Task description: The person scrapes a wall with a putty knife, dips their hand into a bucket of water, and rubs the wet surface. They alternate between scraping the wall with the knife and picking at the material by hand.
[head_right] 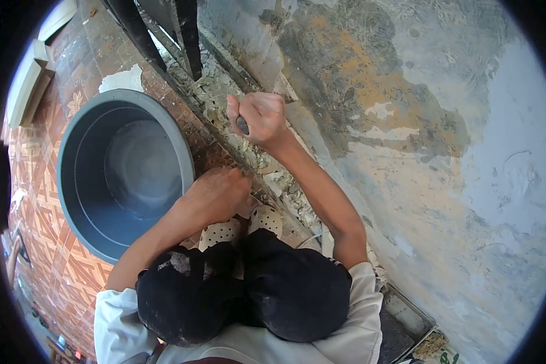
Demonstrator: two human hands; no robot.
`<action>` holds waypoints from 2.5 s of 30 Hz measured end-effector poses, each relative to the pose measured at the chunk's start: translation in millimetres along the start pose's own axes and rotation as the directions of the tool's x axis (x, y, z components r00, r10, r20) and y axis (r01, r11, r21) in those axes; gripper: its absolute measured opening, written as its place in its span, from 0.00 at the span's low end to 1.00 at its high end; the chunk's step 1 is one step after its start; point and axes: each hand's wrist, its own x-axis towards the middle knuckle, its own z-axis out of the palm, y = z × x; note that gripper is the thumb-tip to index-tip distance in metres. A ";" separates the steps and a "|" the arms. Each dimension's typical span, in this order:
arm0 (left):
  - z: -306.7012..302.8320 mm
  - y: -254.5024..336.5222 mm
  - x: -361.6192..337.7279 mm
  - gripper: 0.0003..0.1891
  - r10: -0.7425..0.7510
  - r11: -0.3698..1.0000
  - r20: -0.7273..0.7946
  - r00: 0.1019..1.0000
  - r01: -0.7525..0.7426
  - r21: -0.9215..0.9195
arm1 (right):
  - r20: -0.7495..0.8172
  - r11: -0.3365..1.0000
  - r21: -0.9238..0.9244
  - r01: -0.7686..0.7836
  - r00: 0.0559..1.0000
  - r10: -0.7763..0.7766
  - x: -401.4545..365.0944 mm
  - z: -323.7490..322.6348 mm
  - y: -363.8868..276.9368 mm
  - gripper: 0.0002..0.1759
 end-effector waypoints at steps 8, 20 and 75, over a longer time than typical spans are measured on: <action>-3.7 2.2 5.5 0.07 -0.076 0.997 0.077 0.994 0.078 -0.018 | -0.063 0.998 -0.029 -0.056 0.997 0.054 -0.9 9.1 0.8 0.16; -1.5 0.0 6.5 0.10 -0.073 0.996 0.090 0.993 0.076 -0.039 | -0.058 0.990 -0.088 -0.114 0.992 0.110 -12.6 12.5 18.2 0.16; 8.0 -1.2 0.8 0.04 0.013 1.000 -0.046 0.999 -0.012 0.024 | -0.248 0.967 -0.103 -0.233 0.948 0.202 -22.0 -28.2 15.6 0.17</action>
